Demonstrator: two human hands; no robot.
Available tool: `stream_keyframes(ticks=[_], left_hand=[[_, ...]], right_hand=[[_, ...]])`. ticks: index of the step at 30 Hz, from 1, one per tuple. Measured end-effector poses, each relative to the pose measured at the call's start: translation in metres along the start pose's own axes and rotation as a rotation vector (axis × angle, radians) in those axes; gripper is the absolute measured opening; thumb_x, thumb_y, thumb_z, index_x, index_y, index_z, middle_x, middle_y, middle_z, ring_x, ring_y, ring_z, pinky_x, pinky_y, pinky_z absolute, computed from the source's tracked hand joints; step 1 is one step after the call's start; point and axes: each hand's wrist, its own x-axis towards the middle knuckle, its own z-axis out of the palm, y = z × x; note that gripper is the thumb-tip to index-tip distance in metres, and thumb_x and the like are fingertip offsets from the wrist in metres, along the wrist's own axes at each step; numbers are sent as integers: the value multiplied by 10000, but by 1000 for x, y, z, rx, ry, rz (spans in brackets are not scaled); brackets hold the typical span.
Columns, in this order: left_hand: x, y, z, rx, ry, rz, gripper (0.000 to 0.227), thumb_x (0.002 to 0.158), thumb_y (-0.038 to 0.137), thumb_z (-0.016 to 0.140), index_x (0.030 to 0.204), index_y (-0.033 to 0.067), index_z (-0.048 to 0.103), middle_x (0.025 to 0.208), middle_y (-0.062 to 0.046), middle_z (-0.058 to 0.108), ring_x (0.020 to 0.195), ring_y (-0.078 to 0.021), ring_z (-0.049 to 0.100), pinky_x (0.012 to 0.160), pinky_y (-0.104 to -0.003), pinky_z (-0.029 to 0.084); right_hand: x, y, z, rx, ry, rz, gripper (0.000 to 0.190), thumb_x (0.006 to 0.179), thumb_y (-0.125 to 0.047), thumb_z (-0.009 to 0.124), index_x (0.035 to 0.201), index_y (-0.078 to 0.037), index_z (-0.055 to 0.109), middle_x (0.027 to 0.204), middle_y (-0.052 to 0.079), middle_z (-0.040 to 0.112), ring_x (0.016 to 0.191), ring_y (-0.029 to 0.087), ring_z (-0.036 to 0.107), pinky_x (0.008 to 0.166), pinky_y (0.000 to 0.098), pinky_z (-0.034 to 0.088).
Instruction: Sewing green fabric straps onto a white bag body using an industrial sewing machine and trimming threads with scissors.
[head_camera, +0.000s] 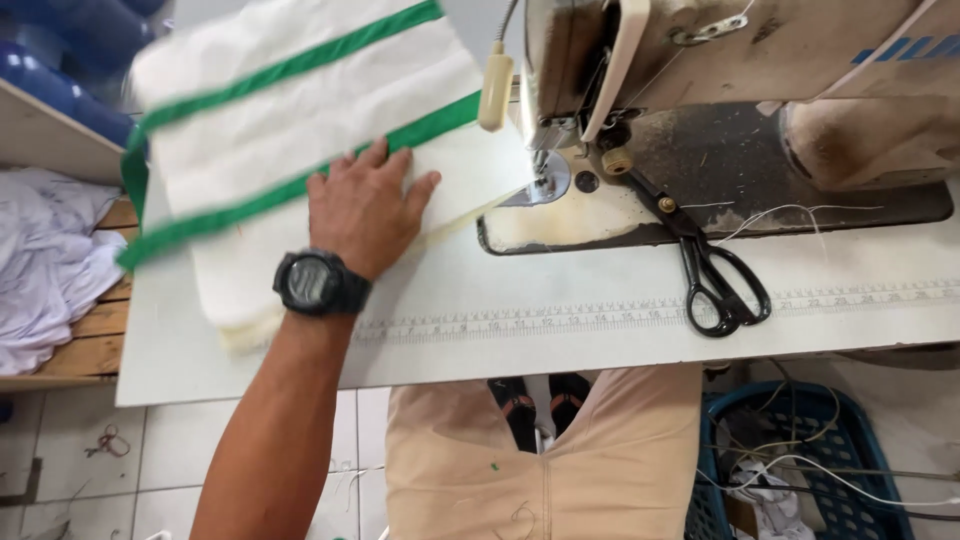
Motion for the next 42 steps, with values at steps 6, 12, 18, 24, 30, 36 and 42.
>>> stream_keyframes(ticks=[6, 12, 18, 24, 30, 36, 42], left_hand=[[-84, 11, -7, 142, 149, 132, 428, 1107, 506, 610, 1277, 129, 717, 1227, -140, 727, 1059, -436, 710, 945, -612, 497], [-110, 3, 26, -21, 100, 108, 790, 1080, 677, 455, 1735, 243, 366, 1821, -156, 257, 1623, -534, 226, 1200, -824, 175], [-111, -4, 18, 25, 185, 99, 815, 1072, 699, 471, 1720, 207, 421, 1811, -152, 311, 1622, -537, 244, 1190, -854, 167], [-149, -62, -12, -71, 475, -15, 704, 1099, 300, 751, 1670, -4, 473, 1699, -315, 450, 1543, -569, 414, 1218, -752, 326], [-277, -132, 38, -572, 1051, -497, 125, 1179, 105, 680, 1232, 22, 603, 1121, -131, 675, 989, -243, 666, 893, -358, 552], [-333, -143, 100, -1455, 494, -746, 722, 996, 391, 680, 1641, 192, 424, 1694, 2, 434, 1461, -211, 500, 1154, -495, 494], [-334, -146, 107, -1731, 302, -593, 571, 904, 278, 844, 1403, 110, 624, 1232, -53, 775, 1108, -209, 738, 903, -392, 620]], right_hand=[[-35, -183, 21, 60, -207, 195, 452, 912, -319, 757, 1339, -193, 835, 1049, 7, 868, 953, 150, 806, 981, 325, 597], [-50, -253, 136, 406, -700, 392, 976, 828, -623, 724, 1680, -268, 407, 1646, 3, 624, 1489, 204, 616, 1276, 417, 458], [-79, -249, 195, 1047, -270, 639, 622, 703, -82, 976, 1292, 7, 797, 1237, 175, 917, 1095, 257, 862, 1001, 377, 722], [-111, -232, 207, 1106, -246, 642, 461, 739, 4, 970, 1173, 44, 820, 1112, 184, 916, 999, 237, 839, 938, 378, 712], [-128, -212, 230, 1024, -236, 551, 392, 781, 37, 917, 1149, 67, 783, 1078, 221, 880, 895, 229, 790, 838, 339, 656], [-118, -237, 206, 872, -238, 496, 402, 864, 23, 845, 1254, 64, 760, 1167, 197, 822, 1007, 215, 722, 905, 338, 592], [-105, -196, 220, 640, -325, 453, 433, 903, -112, 872, 1317, -6, 802, 1069, 220, 815, 968, 218, 715, 845, 324, 541]])
